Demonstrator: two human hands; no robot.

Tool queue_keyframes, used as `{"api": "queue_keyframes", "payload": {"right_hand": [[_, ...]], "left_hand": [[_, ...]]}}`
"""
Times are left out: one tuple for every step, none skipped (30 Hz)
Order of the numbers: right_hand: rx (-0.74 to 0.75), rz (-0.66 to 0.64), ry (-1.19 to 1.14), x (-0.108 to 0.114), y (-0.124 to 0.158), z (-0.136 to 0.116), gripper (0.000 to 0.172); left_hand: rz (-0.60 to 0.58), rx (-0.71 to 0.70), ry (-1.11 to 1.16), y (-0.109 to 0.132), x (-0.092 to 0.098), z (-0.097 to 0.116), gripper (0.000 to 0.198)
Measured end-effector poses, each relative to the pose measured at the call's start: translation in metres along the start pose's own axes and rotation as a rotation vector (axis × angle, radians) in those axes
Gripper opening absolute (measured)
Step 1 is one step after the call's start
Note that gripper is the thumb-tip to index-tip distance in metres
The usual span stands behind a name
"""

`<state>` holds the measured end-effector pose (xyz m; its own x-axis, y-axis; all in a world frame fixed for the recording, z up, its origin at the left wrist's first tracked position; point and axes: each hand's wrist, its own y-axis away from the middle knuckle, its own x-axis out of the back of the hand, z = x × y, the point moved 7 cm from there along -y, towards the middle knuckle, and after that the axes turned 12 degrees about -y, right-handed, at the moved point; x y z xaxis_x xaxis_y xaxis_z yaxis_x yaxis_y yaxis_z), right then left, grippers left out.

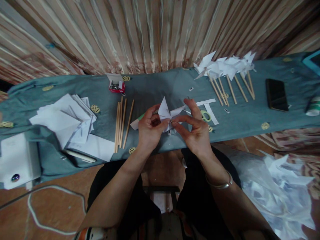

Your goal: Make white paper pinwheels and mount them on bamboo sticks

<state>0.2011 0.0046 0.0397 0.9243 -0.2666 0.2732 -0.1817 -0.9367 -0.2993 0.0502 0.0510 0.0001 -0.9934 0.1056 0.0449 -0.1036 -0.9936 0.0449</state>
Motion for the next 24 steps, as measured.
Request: {"api": "queue_keyframes", "payload": {"right_hand": [[-0.004,0.000,-0.007,0.000,0.000,0.001,0.005],[-0.007,-0.001,-0.014,0.001,0.000,0.002,0.005],[-0.010,-0.003,-0.020,0.001,0.000,0.002,0.004],[-0.013,-0.005,-0.023,0.001,0.000,0.002,0.004],[-0.016,-0.007,-0.026,0.001,0.000,0.003,0.004],[-0.019,-0.007,-0.027,0.001,0.000,0.003,0.004],[-0.022,-0.007,-0.028,0.001,0.000,0.003,0.004],[-0.022,-0.004,-0.029,0.001,0.000,0.003,0.004],[-0.021,-0.001,-0.029,0.001,0.000,0.003,0.004],[-0.018,0.001,-0.029,0.001,0.000,0.003,0.004],[-0.017,0.002,-0.029,0.001,0.000,0.003,0.004],[-0.018,0.002,-0.029,0.001,0.000,0.003,0.004],[-0.021,0.001,-0.030,0.001,-0.001,0.003,0.004],[-0.025,-0.001,-0.034,0.001,-0.001,0.004,0.004],[-0.027,-0.004,-0.040,0.001,-0.001,0.004,0.004],[-0.031,-0.005,-0.047,0.001,-0.001,0.005,0.004],[-0.035,-0.006,-0.053,0.001,-0.001,0.005,0.004],[-0.039,-0.007,-0.057,0.001,-0.002,0.006,0.003],[-0.043,-0.009,-0.061,0.001,-0.002,0.007,0.003],[-0.048,-0.012,-0.065,0.001,-0.002,0.008,0.003],[-0.053,-0.014,-0.071,0.001,-0.003,0.008,0.002],[-0.059,-0.015,-0.079,0.001,-0.003,0.009,0.002],[-0.066,-0.016,-0.091,0.001,-0.003,0.010,0.002],[-0.076,-0.018,-0.104,0.001,-0.003,0.012,0.003]], "left_hand": [[-0.003,0.002,0.001,0.000,0.000,0.000,0.051],[-0.007,0.004,0.006,0.000,0.000,0.000,0.052],[-0.013,0.006,0.012,0.000,-0.001,0.000,0.052],[-0.018,0.009,0.018,0.000,-0.001,0.000,0.052],[-0.020,0.011,0.022,0.000,-0.002,0.000,0.051],[-0.020,0.013,0.024,0.000,-0.002,0.000,0.051],[-0.017,0.013,0.026,0.000,-0.002,0.001,0.051],[-0.014,0.012,0.029,0.001,-0.002,0.001,0.051],[-0.010,0.010,0.033,0.001,-0.002,0.001,0.051],[-0.008,0.006,0.039,0.001,-0.001,0.001,0.051],[-0.008,0.005,0.043,0.001,-0.001,0.001,0.051],[-0.011,0.006,0.044,0.000,-0.002,0.001,0.051],[-0.016,0.008,0.042,0.000,-0.002,0.001,0.051],[-0.024,0.010,0.037,0.000,-0.002,0.001,0.051],[-0.032,0.011,0.032,0.000,-0.002,0.000,0.051],[-0.041,0.013,0.027,0.000,-0.002,0.000,0.052],[-0.049,0.015,0.025,0.000,-0.003,0.000,0.052],[-0.054,0.015,0.024,0.000,-0.003,0.000,0.052],[-0.057,0.016,0.026,0.000,-0.003,-0.001,0.052],[-0.058,0.017,0.028,0.000,-0.003,-0.001,0.052],[-0.056,0.016,0.032,0.000,-0.003,-0.001,0.052],[-0.053,0.014,0.038,0.000,-0.002,-0.001,0.051],[-0.048,0.011,0.044,0.000,-0.002,-0.001,0.050],[-0.044,0.009,0.048,0.000,-0.002,-0.001,0.049]]}}
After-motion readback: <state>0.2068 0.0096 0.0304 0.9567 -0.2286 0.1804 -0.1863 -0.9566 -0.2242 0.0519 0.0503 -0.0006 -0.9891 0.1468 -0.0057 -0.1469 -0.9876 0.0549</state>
